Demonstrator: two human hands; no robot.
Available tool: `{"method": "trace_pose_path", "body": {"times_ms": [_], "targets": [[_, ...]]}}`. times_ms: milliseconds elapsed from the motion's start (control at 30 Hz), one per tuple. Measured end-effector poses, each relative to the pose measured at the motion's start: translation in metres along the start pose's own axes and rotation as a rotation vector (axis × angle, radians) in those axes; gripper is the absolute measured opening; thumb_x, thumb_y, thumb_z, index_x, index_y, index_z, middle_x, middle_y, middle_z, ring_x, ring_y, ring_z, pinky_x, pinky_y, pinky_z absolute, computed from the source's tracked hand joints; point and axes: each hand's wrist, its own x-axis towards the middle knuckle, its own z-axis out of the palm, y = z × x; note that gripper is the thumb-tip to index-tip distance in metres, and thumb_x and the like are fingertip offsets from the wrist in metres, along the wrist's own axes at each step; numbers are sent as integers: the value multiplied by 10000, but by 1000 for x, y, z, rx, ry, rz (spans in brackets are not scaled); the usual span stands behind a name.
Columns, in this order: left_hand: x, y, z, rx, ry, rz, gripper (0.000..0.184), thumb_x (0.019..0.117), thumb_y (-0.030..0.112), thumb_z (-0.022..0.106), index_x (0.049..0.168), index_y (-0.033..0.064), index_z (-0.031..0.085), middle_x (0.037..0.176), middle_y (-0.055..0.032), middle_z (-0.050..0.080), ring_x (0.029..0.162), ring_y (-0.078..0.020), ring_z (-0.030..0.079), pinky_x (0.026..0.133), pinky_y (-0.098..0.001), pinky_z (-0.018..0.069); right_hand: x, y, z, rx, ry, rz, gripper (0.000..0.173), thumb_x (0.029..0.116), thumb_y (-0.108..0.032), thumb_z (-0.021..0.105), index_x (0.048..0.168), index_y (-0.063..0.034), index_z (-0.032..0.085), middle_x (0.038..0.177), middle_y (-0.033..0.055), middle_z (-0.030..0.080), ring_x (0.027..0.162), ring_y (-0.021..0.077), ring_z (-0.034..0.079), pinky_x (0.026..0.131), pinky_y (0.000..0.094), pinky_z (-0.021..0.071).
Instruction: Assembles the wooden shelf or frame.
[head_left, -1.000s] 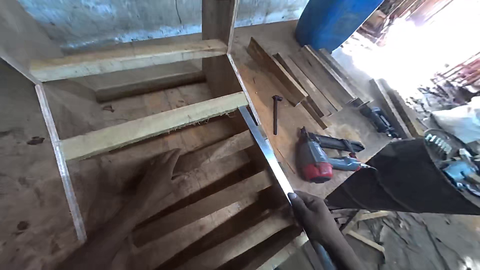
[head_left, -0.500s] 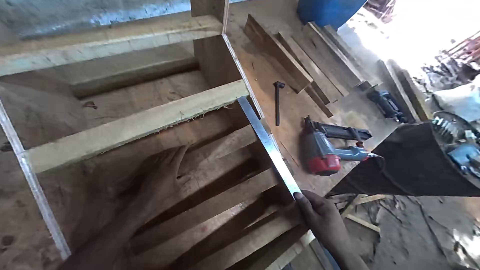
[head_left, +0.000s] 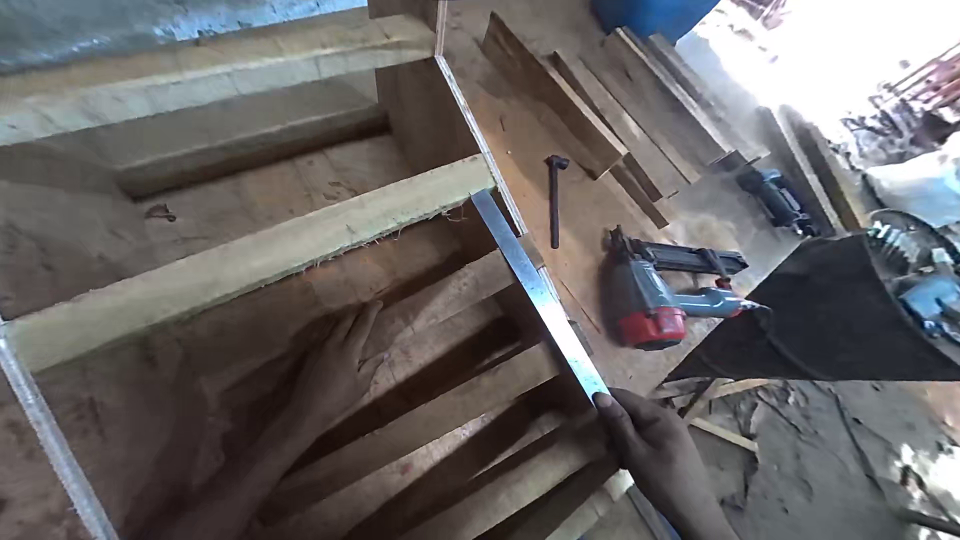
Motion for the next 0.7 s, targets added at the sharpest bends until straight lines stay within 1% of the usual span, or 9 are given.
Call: {"method": "trace_pose_path", "body": {"times_ms": [100,167,233,367,400,467,600,633,700], "targets": [[0,2,0,-38,35,15,729,944,322,731,1583,200,401,1421,-120,586,1186,-315,645,954,-550,555,0,0,0,-5,6,0,367,1042,-428,507,925,-150,716,605,-19,596,465,124,561,425,333,501],[0,3,-3,-38,24,14,724,948,331,732,1576,173,408,1426,-134,576,1201,-327,634,975,-552,547,0,1,0,-6,5,8,352,1044,-409,515,963,-141,729,626,-14,617,480,125,577,441,336,519],[1,4,-3,-30,16,11,729,946,332,732,1578,176,402,1429,-136,570,1214,-335,623,986,-562,534,0,1,-1,-8,2,20,353,1042,-411,517,978,-139,733,640,-11,627,488,130,584,451,342,528],[0,4,-2,-15,7,-12,724,965,365,702,1593,208,379,1439,-129,560,1217,-328,624,979,-560,542,0,0,-1,-8,1,16,370,1042,-430,509,947,-146,725,616,-7,610,466,136,568,428,342,511],[1,5,-2,-15,4,-16,717,967,366,701,1589,203,386,1469,-120,549,1252,-319,611,1003,-551,532,-1,-1,-1,-4,1,17,363,1044,-418,510,950,-141,724,618,-7,611,467,136,568,428,338,511],[1,4,-1,-14,8,-1,706,972,380,692,1584,190,395,1478,-112,545,1287,-306,589,1036,-535,516,-1,-2,-2,6,-1,22,355,1045,-407,516,961,-131,725,627,2,619,470,143,576,431,346,520],[0,5,0,-19,28,6,707,967,361,700,1586,207,395,1451,-116,562,1242,-315,616,993,-560,534,-2,-2,-2,11,-7,29,365,1042,-426,521,963,-132,721,618,7,616,461,151,575,427,354,523],[0,5,0,-29,26,2,707,965,350,704,1585,206,394,1454,-121,558,1249,-322,607,997,-569,525,-2,-2,-1,11,-6,25,366,1041,-426,519,955,-131,717,614,8,608,459,153,568,425,352,517],[-1,6,0,-34,21,-6,707,970,350,698,1590,209,387,1465,-117,552,1274,-318,591,1025,-553,513,-2,-2,-1,6,2,18,380,1040,-449,517,946,-140,718,598,3,598,449,149,559,416,344,506]]}}
